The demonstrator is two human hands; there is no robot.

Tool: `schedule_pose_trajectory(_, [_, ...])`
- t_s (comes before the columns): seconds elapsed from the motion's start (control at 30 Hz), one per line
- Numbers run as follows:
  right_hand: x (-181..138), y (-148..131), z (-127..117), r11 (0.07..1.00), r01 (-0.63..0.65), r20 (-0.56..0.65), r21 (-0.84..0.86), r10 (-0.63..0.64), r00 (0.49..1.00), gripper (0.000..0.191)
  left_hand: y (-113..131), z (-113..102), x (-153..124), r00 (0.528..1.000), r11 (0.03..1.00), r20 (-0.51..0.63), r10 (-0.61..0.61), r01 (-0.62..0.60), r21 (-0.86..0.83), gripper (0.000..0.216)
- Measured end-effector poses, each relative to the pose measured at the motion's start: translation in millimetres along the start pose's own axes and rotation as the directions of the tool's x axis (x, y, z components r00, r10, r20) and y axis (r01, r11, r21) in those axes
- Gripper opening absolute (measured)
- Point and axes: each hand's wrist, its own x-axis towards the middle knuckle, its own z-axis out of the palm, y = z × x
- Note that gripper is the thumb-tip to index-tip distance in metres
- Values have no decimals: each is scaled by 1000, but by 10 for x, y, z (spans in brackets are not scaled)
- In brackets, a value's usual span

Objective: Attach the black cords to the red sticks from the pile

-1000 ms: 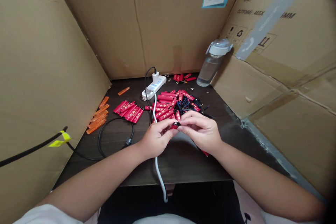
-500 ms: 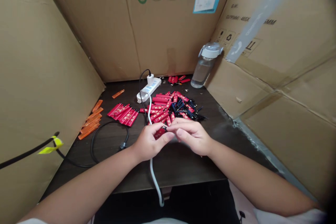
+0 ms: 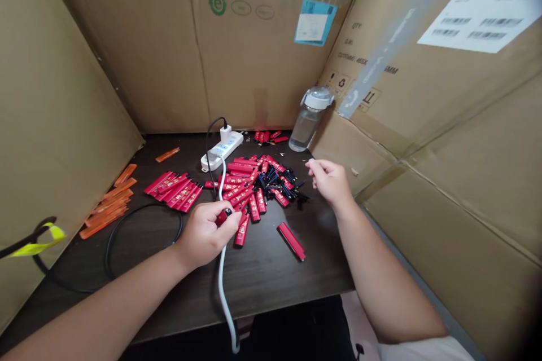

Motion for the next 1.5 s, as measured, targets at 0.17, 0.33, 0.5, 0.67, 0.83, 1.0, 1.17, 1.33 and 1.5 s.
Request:
schedule_pose_trajectory(0.17, [-25, -60, -113, 891, 196, 198, -409, -122, 972, 39, 6, -17, 18, 1000, 999, -20, -3, 2, -46, 38])
schedule_pose_trajectory(0.33, [-10, -88, -196, 802, 234, 341, -550, -40, 939, 37, -55, -9, 56, 1000, 1000, -27, 0, -1, -9, 39])
schedule_pose_trajectory(0.5, [-7, -30, -234, 697, 313, 485, -645, 58, 872, 23, -98, -15, 66, 997, 991, -57, 51, -44, 126, 37])
schedule_pose_trajectory(0.67, [-35, -33, -210, 692, 320, 507, -647, 77, 858, 17, -90, -32, 66, 993, 977, -80, 89, -71, 201, 36])
schedule_pose_trajectory(0.83, [-109, -4, -66, 757, 394, 523, -521, -82, 848, 18, -82, -30, 70, 987, 965, -87, 133, -109, 237, 36])
schedule_pose_trajectory(1.0, [-236, 29, 119, 725, 598, 589, -343, -330, 738, 21, -87, -33, 59, 982, 957, -83, 171, -145, 252, 35])
schedule_pose_trajectory(1.17, [-352, 37, 305, 692, 675, 584, -255, -446, 678, 18, -87, -32, 51, 980, 952, -90, 180, -151, 268, 36])
schedule_pose_trajectory(1.33, [-341, 77, 359, 681, 663, 521, -311, -462, 718, 20, -77, -40, 47, 977, 950, -89, 193, -163, 265, 36])
schedule_pose_trajectory(1.5, [-183, 137, 228, 665, 537, 401, -520, -365, 840, 24, -80, -41, 45, 976, 949, -101, 191, -158, 272, 36])
